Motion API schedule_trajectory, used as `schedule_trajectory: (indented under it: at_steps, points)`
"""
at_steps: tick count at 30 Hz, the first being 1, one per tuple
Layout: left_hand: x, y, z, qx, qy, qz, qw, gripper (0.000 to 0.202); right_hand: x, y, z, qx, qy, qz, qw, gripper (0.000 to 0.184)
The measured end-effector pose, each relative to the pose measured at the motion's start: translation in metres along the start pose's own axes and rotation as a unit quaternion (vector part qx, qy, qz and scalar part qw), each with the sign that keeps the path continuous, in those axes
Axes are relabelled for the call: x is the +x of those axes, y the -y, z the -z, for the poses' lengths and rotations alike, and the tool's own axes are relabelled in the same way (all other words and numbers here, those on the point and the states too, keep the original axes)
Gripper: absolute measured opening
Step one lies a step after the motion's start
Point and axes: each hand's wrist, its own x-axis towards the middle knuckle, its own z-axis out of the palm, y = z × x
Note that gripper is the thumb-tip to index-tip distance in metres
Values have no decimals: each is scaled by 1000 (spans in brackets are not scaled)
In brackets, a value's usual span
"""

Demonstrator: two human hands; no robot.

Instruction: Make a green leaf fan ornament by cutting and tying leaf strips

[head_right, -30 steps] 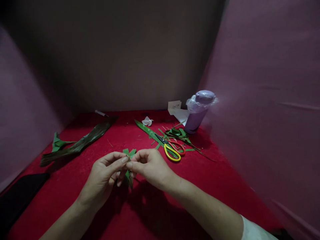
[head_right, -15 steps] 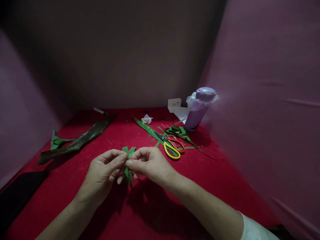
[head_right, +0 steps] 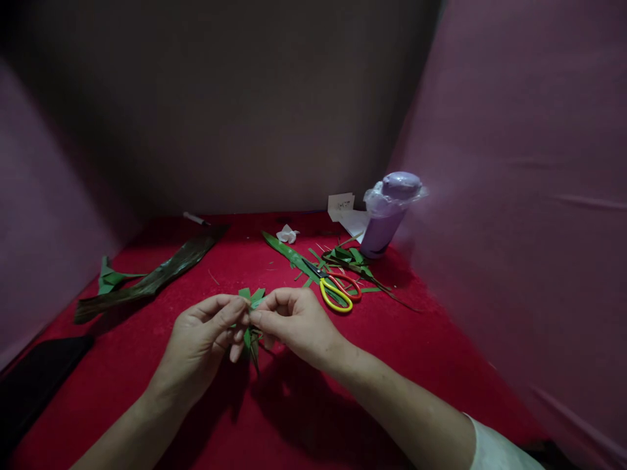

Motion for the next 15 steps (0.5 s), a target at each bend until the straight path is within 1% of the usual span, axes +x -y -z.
schedule_trajectory:
  at_steps: [2, 6, 9, 11, 13, 15]
  points:
    - [-1, -2, -1, -6, -23, -14, 1000, 18, 0, 0, 0, -2, -8, -1, 1000, 22]
    - [0, -8, 1, -2, -82, -65, 995, 16, 2, -4, 5, -10, -11, -10, 1000, 23]
    - [4, -19, 11, 20, -131, -121, 984, 14, 5, -9, 12, -11, -17, -6, 1000, 24]
    - [8, -30, 21, 62, -153, -154, 974, 15, 6, -11, 16, -8, -13, -8, 1000, 25]
    - [10, -42, 33, 112, -153, -146, 971, 16, 6, -11, 20, -6, -4, -13, 1000, 25]
    - [10, -50, 45, 161, -152, -119, 968, 20, 5, -10, 22, -5, 1, -11, 1000, 25]
